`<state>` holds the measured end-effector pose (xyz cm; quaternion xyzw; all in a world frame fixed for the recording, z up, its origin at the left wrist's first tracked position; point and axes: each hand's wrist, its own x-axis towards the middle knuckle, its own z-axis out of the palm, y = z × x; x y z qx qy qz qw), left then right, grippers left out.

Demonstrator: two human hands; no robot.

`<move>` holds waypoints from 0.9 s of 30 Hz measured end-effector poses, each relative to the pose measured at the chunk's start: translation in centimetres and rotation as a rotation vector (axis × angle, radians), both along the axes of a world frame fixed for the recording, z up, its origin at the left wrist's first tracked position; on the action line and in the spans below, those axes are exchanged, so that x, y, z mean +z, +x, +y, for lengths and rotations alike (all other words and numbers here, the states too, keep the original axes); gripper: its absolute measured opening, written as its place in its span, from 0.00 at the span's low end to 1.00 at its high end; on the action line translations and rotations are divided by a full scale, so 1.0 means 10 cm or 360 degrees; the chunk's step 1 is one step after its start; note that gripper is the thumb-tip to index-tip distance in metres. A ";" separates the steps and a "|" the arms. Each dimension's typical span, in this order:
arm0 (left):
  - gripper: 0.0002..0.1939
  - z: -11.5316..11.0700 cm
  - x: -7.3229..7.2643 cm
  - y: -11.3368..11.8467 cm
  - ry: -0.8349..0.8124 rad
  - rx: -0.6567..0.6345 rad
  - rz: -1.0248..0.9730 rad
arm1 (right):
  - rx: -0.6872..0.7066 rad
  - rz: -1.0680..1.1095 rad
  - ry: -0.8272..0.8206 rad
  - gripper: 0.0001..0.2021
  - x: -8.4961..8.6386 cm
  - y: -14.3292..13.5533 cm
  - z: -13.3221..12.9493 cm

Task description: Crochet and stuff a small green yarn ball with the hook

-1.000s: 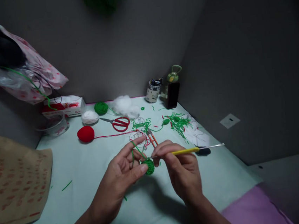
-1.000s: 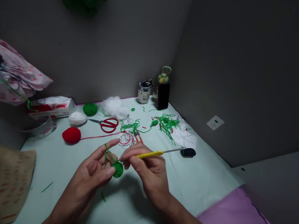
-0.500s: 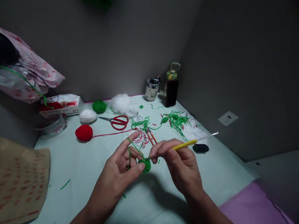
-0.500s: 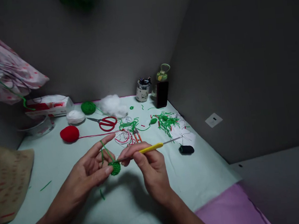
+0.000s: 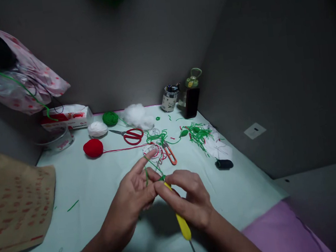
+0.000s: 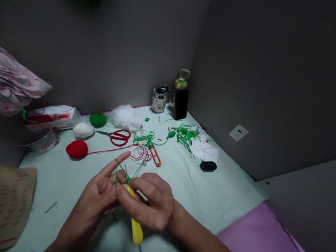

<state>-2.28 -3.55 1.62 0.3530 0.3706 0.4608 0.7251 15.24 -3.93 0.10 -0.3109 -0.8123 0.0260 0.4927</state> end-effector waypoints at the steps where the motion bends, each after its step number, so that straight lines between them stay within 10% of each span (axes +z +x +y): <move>1: 0.36 0.01 0.01 -0.01 -0.0084 -0.0068 -0.0130 | 0.0024 0.0115 -0.0092 0.19 -0.02 0.00 0.00; 7: 0.26 0.05 0.05 -0.02 -0.0114 -0.0055 -0.0251 | 0.0384 0.1288 -0.0951 0.10 -0.03 -0.03 0.10; 18: 0.26 0.01 -0.01 0.04 -0.0077 0.0084 -0.0195 | 0.0046 0.0306 -0.0300 0.22 -0.04 -0.04 -0.01; 23: 0.20 0.05 0.03 0.00 -0.0170 0.0004 -0.0293 | 0.0290 0.1138 -0.0865 0.11 0.02 -0.01 0.06; 27: 0.23 0.05 -0.01 0.01 0.0051 -0.0002 0.0029 | 0.0401 0.1086 -0.1015 0.08 0.03 -0.06 0.10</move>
